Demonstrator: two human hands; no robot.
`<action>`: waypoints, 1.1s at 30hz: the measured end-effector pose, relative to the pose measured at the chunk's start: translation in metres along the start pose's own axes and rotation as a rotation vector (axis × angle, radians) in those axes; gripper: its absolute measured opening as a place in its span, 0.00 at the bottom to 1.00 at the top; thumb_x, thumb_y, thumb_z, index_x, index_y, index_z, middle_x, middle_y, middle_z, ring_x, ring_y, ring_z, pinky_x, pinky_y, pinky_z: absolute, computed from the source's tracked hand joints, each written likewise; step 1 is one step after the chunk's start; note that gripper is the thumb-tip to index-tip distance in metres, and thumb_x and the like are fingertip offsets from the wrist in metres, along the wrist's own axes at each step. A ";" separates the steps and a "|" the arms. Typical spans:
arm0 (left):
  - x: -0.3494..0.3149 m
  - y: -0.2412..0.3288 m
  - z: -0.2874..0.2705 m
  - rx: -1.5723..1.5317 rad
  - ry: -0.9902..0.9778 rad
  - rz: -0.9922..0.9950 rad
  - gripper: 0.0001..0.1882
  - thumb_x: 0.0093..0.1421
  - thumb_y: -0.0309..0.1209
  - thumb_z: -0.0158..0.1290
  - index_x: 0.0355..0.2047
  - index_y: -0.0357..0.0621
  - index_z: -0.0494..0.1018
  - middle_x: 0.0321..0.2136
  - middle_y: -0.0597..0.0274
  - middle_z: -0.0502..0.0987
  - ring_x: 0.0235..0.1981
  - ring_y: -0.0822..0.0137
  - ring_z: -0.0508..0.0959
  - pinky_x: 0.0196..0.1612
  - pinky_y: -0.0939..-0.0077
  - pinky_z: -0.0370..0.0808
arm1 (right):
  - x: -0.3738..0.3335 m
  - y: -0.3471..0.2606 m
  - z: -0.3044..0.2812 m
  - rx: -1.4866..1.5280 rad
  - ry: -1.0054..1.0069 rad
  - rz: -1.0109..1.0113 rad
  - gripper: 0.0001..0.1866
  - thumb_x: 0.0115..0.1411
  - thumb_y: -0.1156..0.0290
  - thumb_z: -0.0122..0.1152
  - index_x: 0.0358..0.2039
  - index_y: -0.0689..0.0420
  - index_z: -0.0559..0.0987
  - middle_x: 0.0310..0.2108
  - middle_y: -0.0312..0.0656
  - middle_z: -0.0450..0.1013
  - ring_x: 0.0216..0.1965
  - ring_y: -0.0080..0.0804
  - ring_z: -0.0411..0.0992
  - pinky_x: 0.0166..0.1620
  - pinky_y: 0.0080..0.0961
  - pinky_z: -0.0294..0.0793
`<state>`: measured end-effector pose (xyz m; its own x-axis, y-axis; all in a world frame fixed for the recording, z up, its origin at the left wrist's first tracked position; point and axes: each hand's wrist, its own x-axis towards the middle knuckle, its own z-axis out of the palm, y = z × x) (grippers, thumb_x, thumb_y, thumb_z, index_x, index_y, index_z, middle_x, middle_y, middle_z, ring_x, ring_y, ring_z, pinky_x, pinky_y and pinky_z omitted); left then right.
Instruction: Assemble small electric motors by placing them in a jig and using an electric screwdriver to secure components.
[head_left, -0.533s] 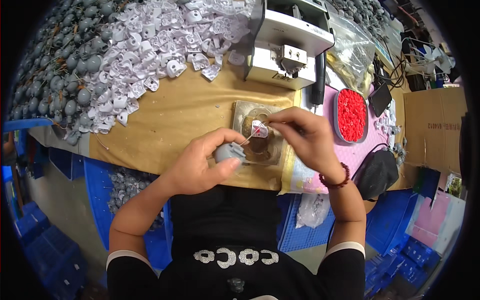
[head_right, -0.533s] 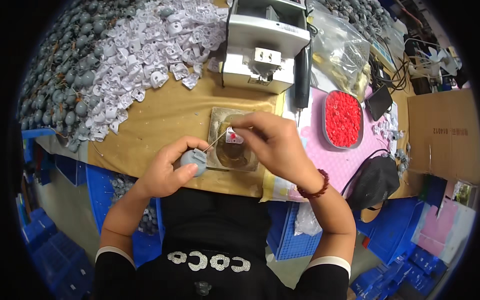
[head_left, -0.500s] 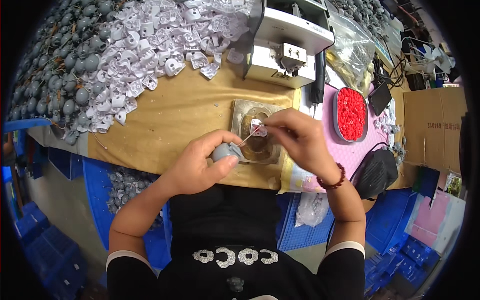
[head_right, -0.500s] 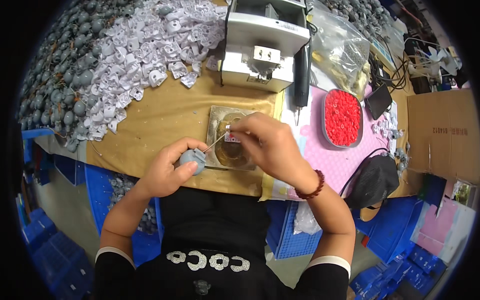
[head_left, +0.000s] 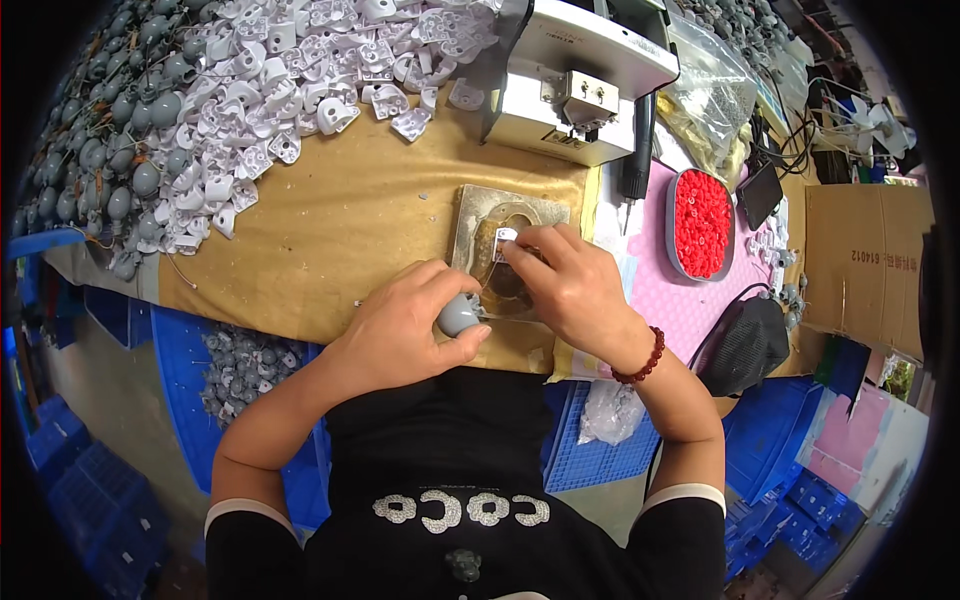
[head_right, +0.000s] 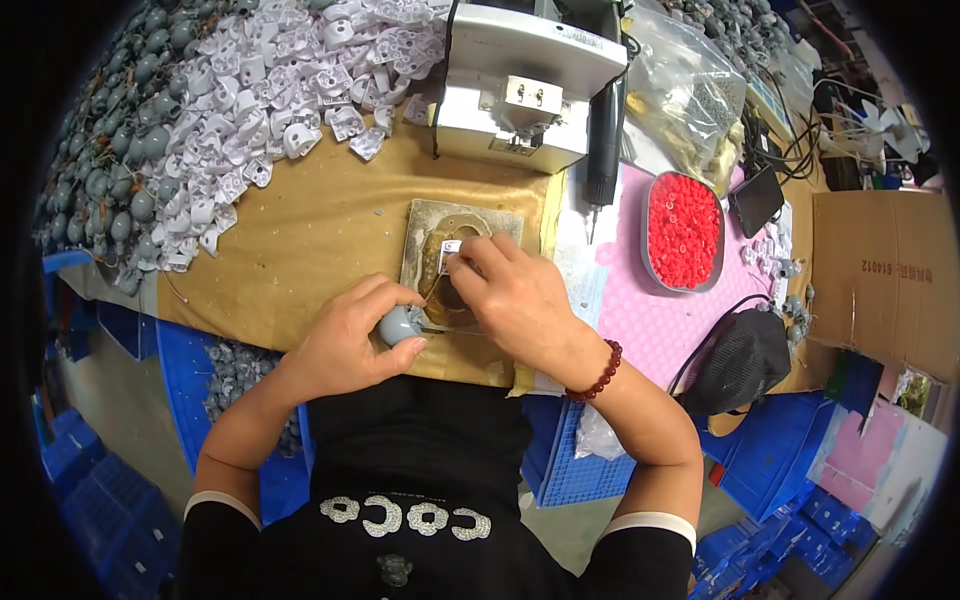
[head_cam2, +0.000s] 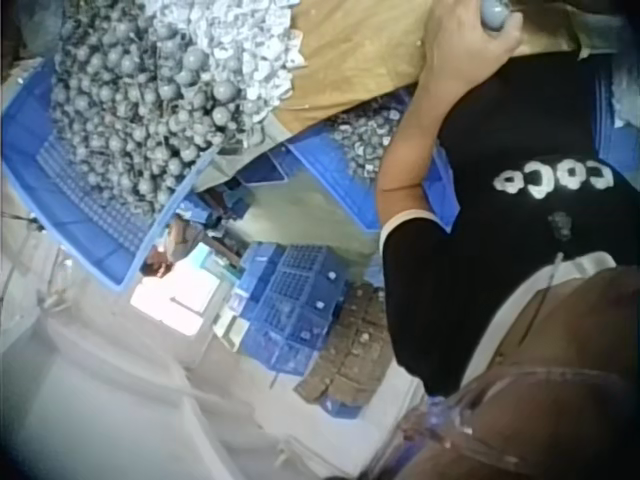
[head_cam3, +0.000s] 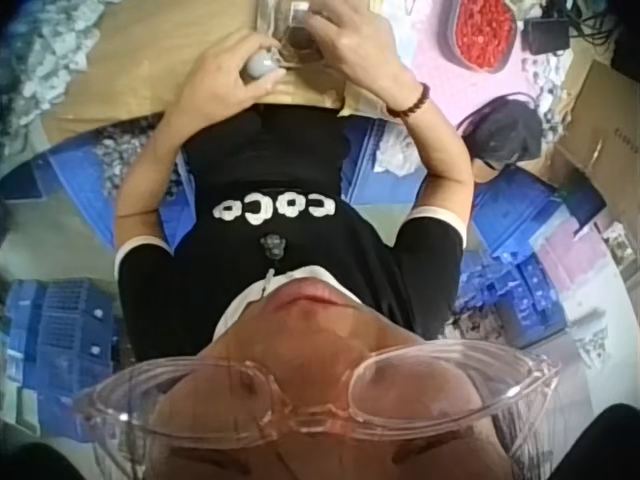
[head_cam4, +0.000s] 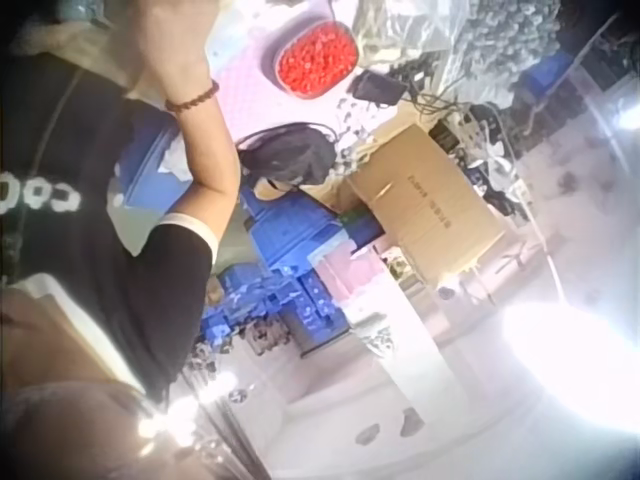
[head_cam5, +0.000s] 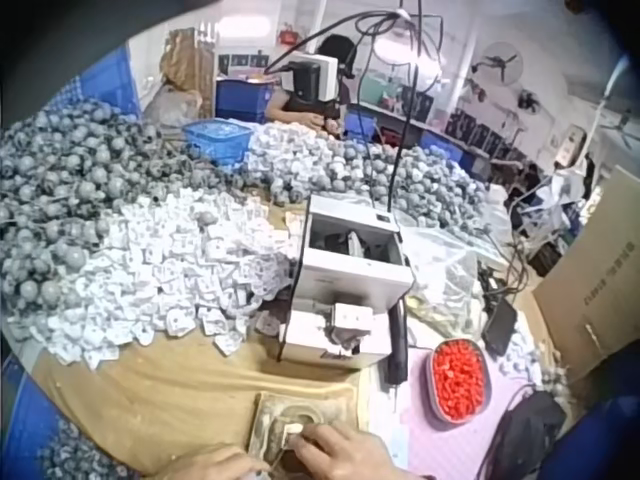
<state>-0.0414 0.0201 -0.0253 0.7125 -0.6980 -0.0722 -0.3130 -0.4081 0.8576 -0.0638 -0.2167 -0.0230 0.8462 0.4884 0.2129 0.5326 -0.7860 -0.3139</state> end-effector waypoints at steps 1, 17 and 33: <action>0.000 0.002 -0.003 0.021 -0.018 -0.020 0.18 0.53 0.33 0.61 0.44 0.39 0.74 0.34 0.51 0.72 0.37 0.51 0.74 0.41 0.62 0.72 | 0.000 -0.002 -0.001 -0.004 -0.033 0.007 0.22 0.43 0.80 0.63 0.43 0.61 0.80 0.41 0.42 0.73 0.37 0.38 0.73 0.36 0.31 0.78; 0.026 -0.006 0.039 0.728 0.265 0.305 0.25 0.52 0.22 0.52 0.53 0.42 0.74 0.52 0.51 0.73 0.57 0.54 0.71 0.59 0.43 0.61 | -0.054 0.037 -0.030 0.479 0.076 0.387 0.22 0.55 0.84 0.61 0.52 0.60 0.77 0.51 0.50 0.74 0.55 0.47 0.71 0.56 0.38 0.71; 0.030 -0.015 0.040 0.656 0.318 0.353 0.21 0.53 0.20 0.54 0.49 0.43 0.77 0.49 0.53 0.75 0.54 0.57 0.74 0.59 0.48 0.63 | -0.041 0.042 -0.009 1.937 0.157 0.757 0.12 0.64 0.75 0.62 0.47 0.60 0.75 0.28 0.34 0.70 0.22 0.16 0.62 0.26 0.15 0.61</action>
<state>-0.0402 -0.0180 -0.0609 0.6167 -0.6897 0.3795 -0.7869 -0.5260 0.3228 -0.0769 -0.2729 -0.0367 0.9027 0.2242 -0.3673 -0.4250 0.5990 -0.6787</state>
